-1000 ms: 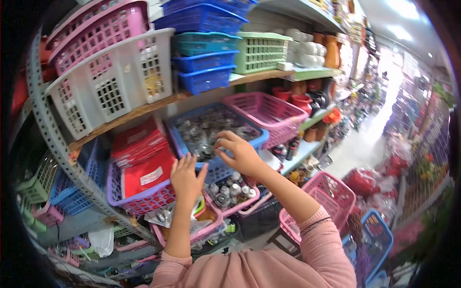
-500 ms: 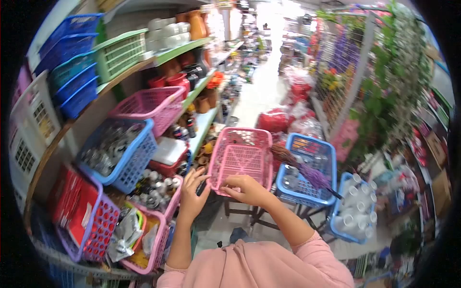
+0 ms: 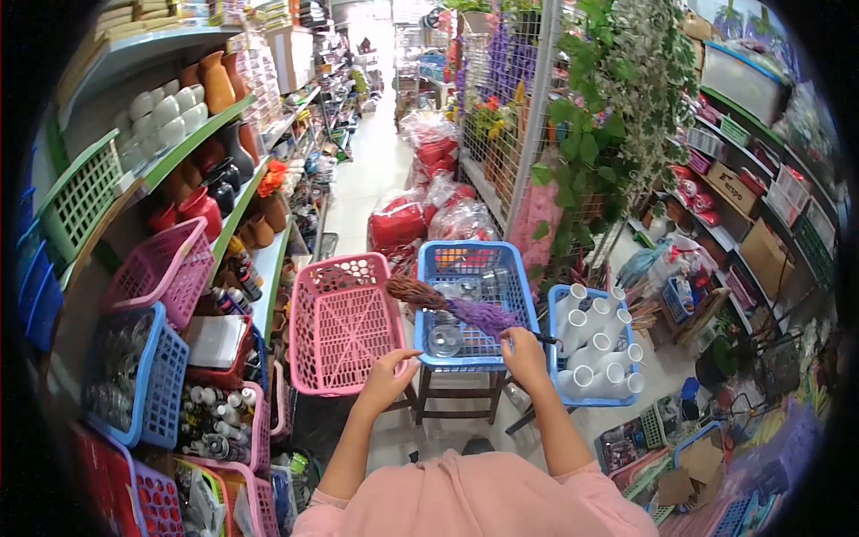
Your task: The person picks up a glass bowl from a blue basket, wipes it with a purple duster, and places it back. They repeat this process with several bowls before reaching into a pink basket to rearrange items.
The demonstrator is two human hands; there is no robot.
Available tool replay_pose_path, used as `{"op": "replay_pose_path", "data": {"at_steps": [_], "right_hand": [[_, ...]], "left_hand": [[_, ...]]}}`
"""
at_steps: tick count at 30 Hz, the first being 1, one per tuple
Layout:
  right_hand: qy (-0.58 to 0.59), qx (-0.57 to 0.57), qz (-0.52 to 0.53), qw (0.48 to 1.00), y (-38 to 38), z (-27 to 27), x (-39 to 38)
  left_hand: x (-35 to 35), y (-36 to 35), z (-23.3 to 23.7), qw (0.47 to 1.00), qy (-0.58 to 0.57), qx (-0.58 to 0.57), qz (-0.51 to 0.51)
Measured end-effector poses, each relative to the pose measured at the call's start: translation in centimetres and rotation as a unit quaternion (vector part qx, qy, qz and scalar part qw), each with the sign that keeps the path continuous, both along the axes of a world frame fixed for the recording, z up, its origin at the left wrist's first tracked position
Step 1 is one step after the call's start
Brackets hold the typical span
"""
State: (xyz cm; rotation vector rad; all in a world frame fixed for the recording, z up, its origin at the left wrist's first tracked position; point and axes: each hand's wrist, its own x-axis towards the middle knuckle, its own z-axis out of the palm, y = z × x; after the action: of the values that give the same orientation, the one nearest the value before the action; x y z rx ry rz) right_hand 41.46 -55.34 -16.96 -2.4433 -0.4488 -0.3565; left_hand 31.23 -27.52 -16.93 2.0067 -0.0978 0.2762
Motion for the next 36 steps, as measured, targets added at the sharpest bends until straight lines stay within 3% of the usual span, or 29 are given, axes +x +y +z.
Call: {"op": "replay_pose_path", "data": {"at_steps": [3, 5, 9, 12, 16, 18, 20, 21, 26, 29, 33, 36], "right_hand": [[-0.045, -0.055, -0.066, 0.995, -2.6, -4.0, 3.8], [-0.009, -0.171, -0.077, 0.982, -3.7, -5.1, 5.6], [-0.020, -0.250, -0.030, 0.968, -4.3, -6.4, 8.3], [0.044, -0.174, 0.047, 0.983, -5.0, -6.5, 10.0], [0.038, -0.014, 0.053, 0.998, -7.1, -5.2, 10.2], [0.089, -0.004, 0.035, 0.995, -8.7, -3.4, 9.9], [0.092, 0.211, 0.079, 0.970, -10.7, -4.2, 9.9], [0.132, 0.248, 0.042, 0.959, -11.6, -4.7, 9.7], [0.155, 0.281, -0.031, 0.947, -15.7, -3.7, 8.1], [0.170, 0.296, -0.056, 0.938, -17.8, -4.5, 7.2], [0.156, 0.319, -0.080, 0.931, -19.1, -3.4, 5.7], [0.144, 0.285, -0.090, 0.943, -20.7, -5.7, 5.5]], "left_hand": [[3.7, -1.8, -1.2, 0.998, -0.028, 0.060, -0.003], [5.6, -3.2, -1.4, 0.996, -0.023, 0.082, 0.016], [10.0, -4.6, -4.7, 0.980, -0.035, 0.191, 0.034], [12.3, -6.0, -4.8, 0.966, -0.027, 0.251, 0.050], [16.5, -7.4, -7.6, 0.947, -0.036, 0.297, 0.115], [18.8, -8.2, -8.2, 0.946, -0.058, 0.293, 0.123], [21.6, -9.2, -8.5, 0.937, -0.095, 0.312, 0.127], [23.2, -9.4, -8.6, 0.933, -0.111, 0.322, 0.120], [31.0, -10.3, -11.0, 0.912, -0.027, 0.400, 0.089], [35.3, -10.2, -12.2, 0.834, 0.193, 0.515, 0.040], [37.5, -10.4, -12.7, 0.805, 0.249, 0.539, 0.015], [38.5, -11.3, -13.6, 0.789, 0.304, 0.535, 0.012]]}}
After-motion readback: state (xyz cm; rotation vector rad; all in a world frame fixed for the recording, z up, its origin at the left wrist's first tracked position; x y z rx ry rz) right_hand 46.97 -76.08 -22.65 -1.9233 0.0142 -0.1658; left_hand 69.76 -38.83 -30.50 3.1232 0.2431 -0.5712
